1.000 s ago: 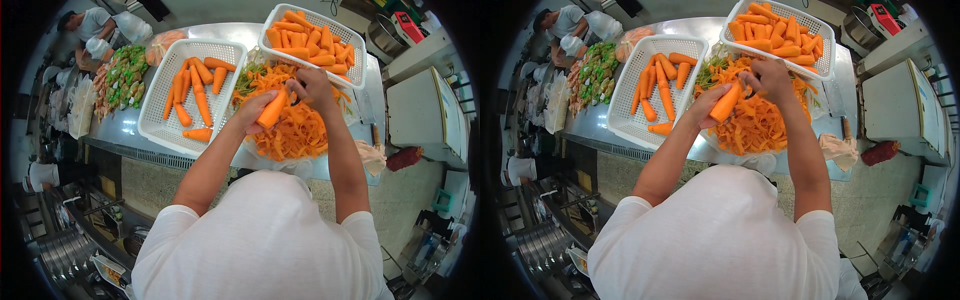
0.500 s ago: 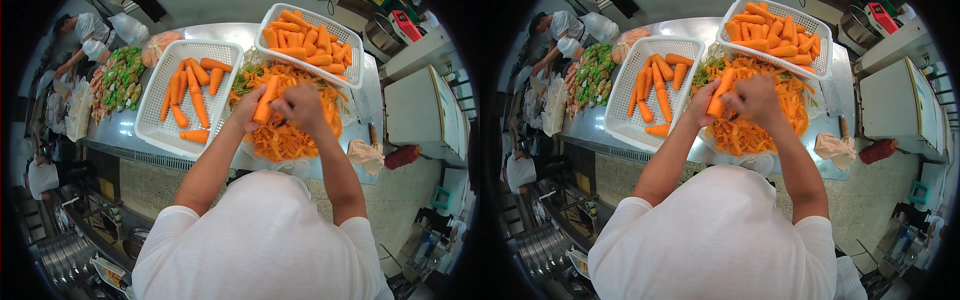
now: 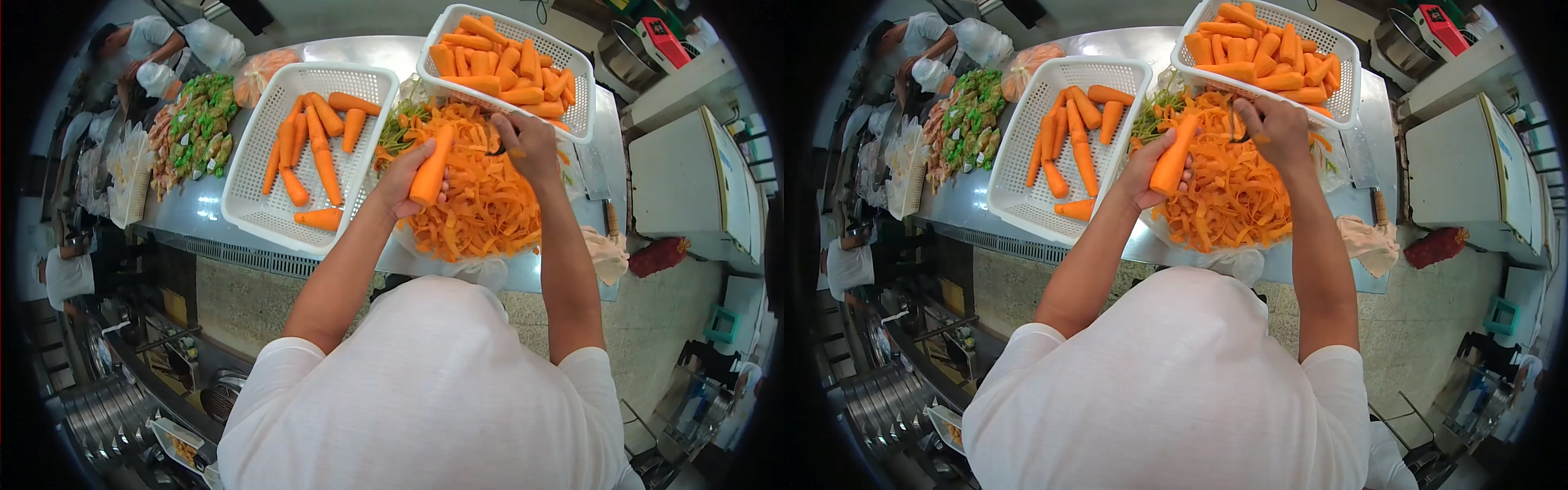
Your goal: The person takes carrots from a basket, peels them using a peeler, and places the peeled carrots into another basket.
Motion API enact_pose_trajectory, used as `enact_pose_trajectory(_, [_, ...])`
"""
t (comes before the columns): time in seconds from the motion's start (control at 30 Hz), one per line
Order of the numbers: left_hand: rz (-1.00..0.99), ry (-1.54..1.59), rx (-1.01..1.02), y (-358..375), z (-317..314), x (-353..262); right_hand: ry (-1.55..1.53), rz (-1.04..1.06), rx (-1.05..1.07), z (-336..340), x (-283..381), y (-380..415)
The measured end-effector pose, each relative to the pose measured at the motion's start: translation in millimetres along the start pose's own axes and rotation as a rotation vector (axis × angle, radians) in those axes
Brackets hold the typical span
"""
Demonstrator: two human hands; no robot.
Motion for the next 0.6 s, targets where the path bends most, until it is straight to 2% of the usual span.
enact_pose_trajectory(0.07, [-0.005, 0.016, 0.002, -3, 4, -3, -0.041, 0.028, 0.153, -3, 22, 14])
enact_pose_trajectory(0.1, [-0.006, 0.033, 0.005, -3, 6, -3, -0.043, 0.028, 0.152, -1, 33, 23])
enact_pose_trajectory(0.17, [-0.003, 0.038, -0.002, 0, -5, -2, -0.039, 0.290, 0.055, 6, 68, 40])
enact_pose_trajectory(0.2, [0.003, 0.045, -0.006, 1, -11, -1, -0.037, 0.283, 0.054, 6, 80, 43])
enact_pose_trajectory(0.23, [0.011, 0.041, -0.003, 0, -17, 1, -0.030, 0.407, 0.009, 9, 97, 47])
enact_pose_trajectory(0.27, [0.024, 0.057, -0.073, -2, -19, 2, -0.022, 0.532, -0.037, 13, 107, 50])
enact_pose_trajectory(0.3, [0.036, 0.073, -0.144, -2, -18, 3, -0.018, 0.525, -0.040, 11, 101, 47])
enact_pose_trajectory(0.33, [0.042, 0.069, -0.142, -3, -9, 3, 0.007, 0.510, -0.062, 6, 88, 37])
enact_pose_trajectory(0.37, [0.091, -0.016, -0.030, -4, 2, 1, 0.031, 0.501, -0.084, 1, 73, 25])
enact_pose_trajectory(0.4, [0.138, -0.099, 0.081, -3, 6, 1, 0.092, 0.401, -0.026, -6, 51, 11])
enact_pose_trajectory(0.43, [0.136, -0.101, 0.083, -1, 5, 0, 0.151, 0.301, 0.032, -12, 26, -1])
enact_pose_trajectory(0.5, [0.177, -0.009, 0.144, 7, 0, 2, 0.269, 0.092, 0.053, -15, -17, -11])
enact_pose_trajectory(0.53, [0.171, -0.010, 0.144, 10, -1, 1, 0.266, 0.098, 0.051, -12, -27, -9])
enact_pose_trajectory(0.6, [0.153, 0.116, 0.197, 15, -5, 1, 0.210, -0.146, 0.211, -14, -54, -2])
Point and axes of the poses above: each hand's wrist, its own y-axis away from the middle knuckle, its own z-axis out of the back of the hand, x = y × z, the point moved 5 cm from there along -y, towards the middle knuckle, and after that the axes turned 13 degrees about y, right-handed, at the moved point
